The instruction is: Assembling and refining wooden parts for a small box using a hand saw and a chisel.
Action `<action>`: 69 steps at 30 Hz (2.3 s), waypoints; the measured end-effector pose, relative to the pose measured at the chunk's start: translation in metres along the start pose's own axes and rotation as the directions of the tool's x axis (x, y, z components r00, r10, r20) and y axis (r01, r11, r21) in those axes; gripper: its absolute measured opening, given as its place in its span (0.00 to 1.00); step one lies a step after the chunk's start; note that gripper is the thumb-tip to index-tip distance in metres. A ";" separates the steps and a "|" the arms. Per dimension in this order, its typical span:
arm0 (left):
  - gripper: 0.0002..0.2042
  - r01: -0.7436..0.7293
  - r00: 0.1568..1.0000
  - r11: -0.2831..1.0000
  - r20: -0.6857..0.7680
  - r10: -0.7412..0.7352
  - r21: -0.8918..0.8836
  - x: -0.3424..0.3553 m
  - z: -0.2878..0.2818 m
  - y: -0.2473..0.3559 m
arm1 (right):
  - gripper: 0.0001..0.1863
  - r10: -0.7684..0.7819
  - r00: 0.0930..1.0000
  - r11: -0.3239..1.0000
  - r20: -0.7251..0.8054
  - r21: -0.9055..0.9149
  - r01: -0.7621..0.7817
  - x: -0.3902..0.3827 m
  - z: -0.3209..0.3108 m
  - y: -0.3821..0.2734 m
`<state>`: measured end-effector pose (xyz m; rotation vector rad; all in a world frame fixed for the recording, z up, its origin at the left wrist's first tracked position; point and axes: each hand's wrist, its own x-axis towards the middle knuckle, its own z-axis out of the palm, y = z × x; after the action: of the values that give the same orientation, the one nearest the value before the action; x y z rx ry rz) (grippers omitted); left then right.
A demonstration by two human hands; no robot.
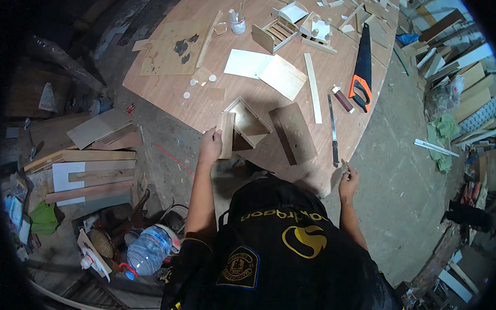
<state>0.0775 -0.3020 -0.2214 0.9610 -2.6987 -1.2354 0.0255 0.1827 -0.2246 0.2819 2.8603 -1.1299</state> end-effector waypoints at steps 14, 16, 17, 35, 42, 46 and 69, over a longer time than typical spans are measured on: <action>0.13 0.136 0.990 0.983 -0.010 -0.138 -0.122 -0.016 -0.009 0.052 | 0.15 0.198 0.935 0.979 -0.293 0.106 -0.174 0.074 -0.014 0.082; 0.14 0.144 0.989 0.982 0.034 -0.141 -0.126 -0.009 -0.013 0.047 | 0.15 0.243 0.913 0.969 -0.327 0.115 -0.217 0.070 -0.020 0.079; 0.14 0.169 0.986 0.959 0.052 -0.161 -0.228 -0.006 -0.014 0.045 | 0.15 0.271 0.907 0.961 -0.324 0.154 -0.232 0.066 -0.022 0.077; 0.10 0.450 0.741 0.683 0.668 0.075 -0.576 0.096 -0.032 0.012 | 0.12 0.175 0.945 0.885 -0.276 0.465 -0.028 -0.060 0.127 -0.168; 0.09 0.392 0.657 0.791 0.745 0.116 -0.469 0.130 -0.040 0.014 | 0.14 0.161 0.986 0.889 -0.038 0.440 -0.128 -0.073 0.154 -0.251; 0.10 0.361 0.606 0.839 0.786 0.121 -0.407 0.143 -0.037 0.017 | 0.13 0.179 0.982 0.889 -0.054 0.437 -0.138 -0.077 0.156 -0.265; 0.17 0.369 0.512 0.868 0.852 0.110 -0.334 0.158 -0.038 0.034 | 0.11 0.202 0.940 0.976 -0.276 0.132 -0.171 -0.116 0.209 -0.201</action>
<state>-0.0586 -0.3967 -0.2074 0.5374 -2.5379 -2.9055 0.0979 -0.1209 -0.2284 0.7680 2.9333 -1.2998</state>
